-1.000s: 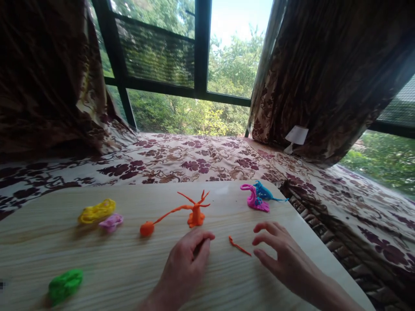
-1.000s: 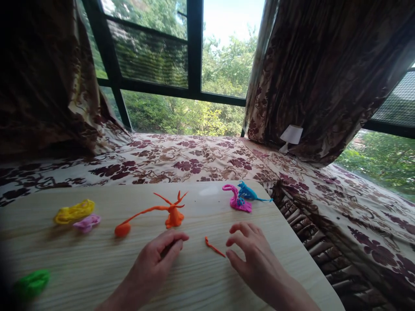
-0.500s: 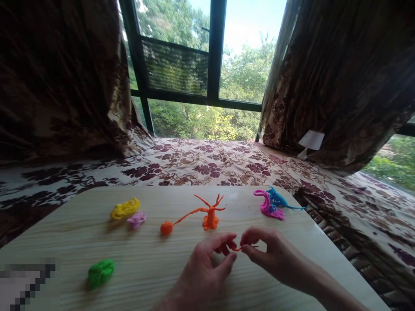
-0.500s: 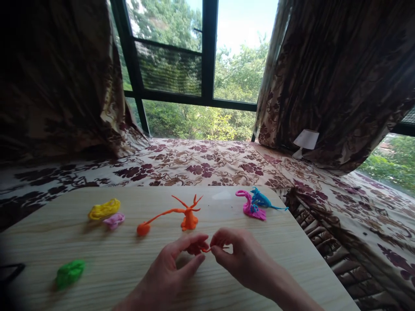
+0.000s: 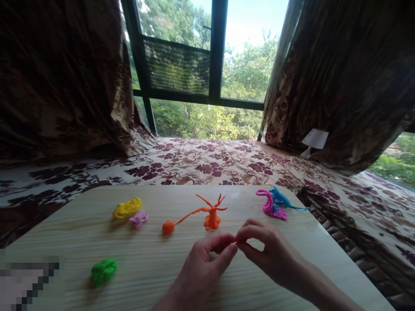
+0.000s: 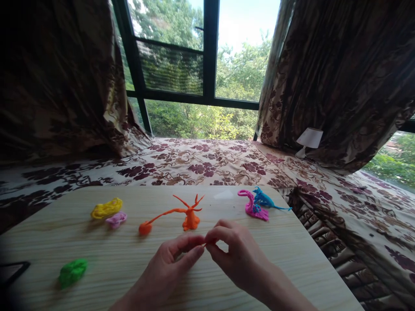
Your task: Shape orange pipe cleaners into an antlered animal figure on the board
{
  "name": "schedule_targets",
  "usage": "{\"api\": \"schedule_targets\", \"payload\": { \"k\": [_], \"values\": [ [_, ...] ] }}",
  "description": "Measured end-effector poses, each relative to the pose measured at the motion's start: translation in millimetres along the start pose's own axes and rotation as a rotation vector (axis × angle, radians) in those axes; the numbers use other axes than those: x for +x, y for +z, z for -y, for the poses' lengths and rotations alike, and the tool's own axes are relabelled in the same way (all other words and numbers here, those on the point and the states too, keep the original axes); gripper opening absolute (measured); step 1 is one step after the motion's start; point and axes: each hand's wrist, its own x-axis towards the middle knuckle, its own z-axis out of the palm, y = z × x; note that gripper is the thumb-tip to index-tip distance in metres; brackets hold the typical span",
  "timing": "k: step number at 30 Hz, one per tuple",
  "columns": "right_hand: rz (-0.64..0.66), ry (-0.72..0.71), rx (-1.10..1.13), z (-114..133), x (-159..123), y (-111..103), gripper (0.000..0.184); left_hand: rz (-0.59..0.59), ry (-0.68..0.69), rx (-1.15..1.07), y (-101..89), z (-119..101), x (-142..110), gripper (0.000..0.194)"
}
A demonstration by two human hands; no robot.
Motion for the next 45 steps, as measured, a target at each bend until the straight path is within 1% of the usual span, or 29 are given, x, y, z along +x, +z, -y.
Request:
{"api": "schedule_targets", "payload": {
  "k": [4, 6, 9, 13, 15, 18, 20, 22, 24, 26, 27, 29, 32, 33, 35, 38, 42, 45],
  "values": [
    [-0.003, -0.013, -0.010, 5, 2, 4, 0.009, 0.035, -0.022, -0.150, -1.6, 2, 2, 0.025],
    [-0.009, -0.017, -0.034, 5, 3, 5, 0.009, 0.019, -0.036, -0.156, -2.2, 2, 2, 0.023],
    [-0.071, -0.004, -0.115, -1, 6, 3, 0.009, -0.035, 0.025, -0.015, -2.1, -1, 0, 0.016],
    [-0.221, 0.010, -0.154, -9, 17, -13, 0.011, -0.051, 0.121, 0.168, -1.2, 0, -2, 0.014],
    [-0.250, -0.026, -0.135, -6, 27, -23, 0.014, -0.068, 0.132, 0.221, -2.0, 2, -1, 0.016],
    [-0.242, -0.103, -0.128, 6, 45, -29, 0.019, -0.098, 0.136, 0.271, -6.1, 4, 0, 0.021],
    [-0.226, -0.146, -0.139, 13, 57, -27, 0.019, -0.138, 0.136, 0.285, -10.2, 6, 3, 0.023],
    [-0.220, -0.169, -0.155, 17, 65, -22, 0.017, -0.202, 0.115, 0.302, -14.8, 11, 6, 0.021],
    [-0.202, -0.173, -0.172, 17, 69, -19, 0.015, -0.284, 0.060, 0.315, -18.5, 15, 9, 0.018],
    [-0.190, -0.175, -0.186, 15, 69, -17, 0.015, -0.361, 0.005, 0.296, -19.8, 17, 11, 0.020],
    [-0.186, -0.174, -0.192, 13, 69, -17, 0.016, -0.382, -0.012, 0.263, -19.2, 17, 11, 0.022],
    [-0.189, -0.170, -0.202, 10, 68, -17, 0.016, -0.349, -0.028, 0.146, -15.9, 14, 12, 0.023],
    [-0.193, -0.153, -0.217, 8, 68, -15, 0.016, -0.237, -0.064, -0.075, -8.1, 8, 12, 0.025],
    [-0.195, -0.151, -0.220, 8, 69, -15, 0.015, -0.221, -0.075, -0.128, -5.8, 7, 12, 0.027],
    [-0.199, -0.150, -0.231, 7, 69, -15, 0.014, -0.224, -0.092, -0.193, -2.6, 8, 13, 0.029],
    [-0.186, -0.151, -0.289, 6, 68, -16, 0.014, -0.207, -0.149, -0.299, -1.5, 10, 14, 0.033],
    [-0.139, -0.147, -0.399, 3, 68, -17, 0.016, -0.070, -0.219, -0.518, -2.8, 6, 15, 0.041],
    [-0.116, -0.148, -0.466, 4, 68, -15, 0.017, -0.011, -0.236, -0.664, -3.9, 1, 14, 0.045]
  ]
}}
